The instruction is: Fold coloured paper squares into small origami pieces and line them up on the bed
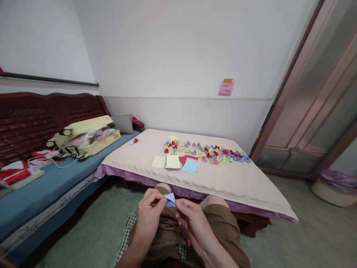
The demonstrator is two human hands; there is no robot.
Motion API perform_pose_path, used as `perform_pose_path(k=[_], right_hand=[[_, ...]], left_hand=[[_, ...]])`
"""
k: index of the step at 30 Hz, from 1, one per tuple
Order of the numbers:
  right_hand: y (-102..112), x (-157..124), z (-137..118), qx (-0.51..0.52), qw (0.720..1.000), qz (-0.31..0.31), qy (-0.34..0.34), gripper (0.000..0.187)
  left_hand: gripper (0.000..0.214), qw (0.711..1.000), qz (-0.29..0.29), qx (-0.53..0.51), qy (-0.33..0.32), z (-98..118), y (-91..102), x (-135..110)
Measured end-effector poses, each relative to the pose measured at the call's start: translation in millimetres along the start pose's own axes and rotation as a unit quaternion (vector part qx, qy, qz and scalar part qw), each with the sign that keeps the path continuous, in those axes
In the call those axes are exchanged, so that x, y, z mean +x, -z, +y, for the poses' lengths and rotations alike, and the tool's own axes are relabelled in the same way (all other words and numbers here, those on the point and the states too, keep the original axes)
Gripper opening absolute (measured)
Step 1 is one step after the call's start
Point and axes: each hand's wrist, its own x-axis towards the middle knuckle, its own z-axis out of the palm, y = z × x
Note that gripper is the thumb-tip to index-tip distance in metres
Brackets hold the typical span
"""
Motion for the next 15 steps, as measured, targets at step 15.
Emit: perform_pose_path(k=[15], right_hand=[[-13.6, 2.5, 3.6, -0.256, 0.941, 0.139, 0.174, 0.011]], left_hand=[[0.020, 0.997, 0.011, 0.073, -0.031, 6.1, -9.1, -11.9]])
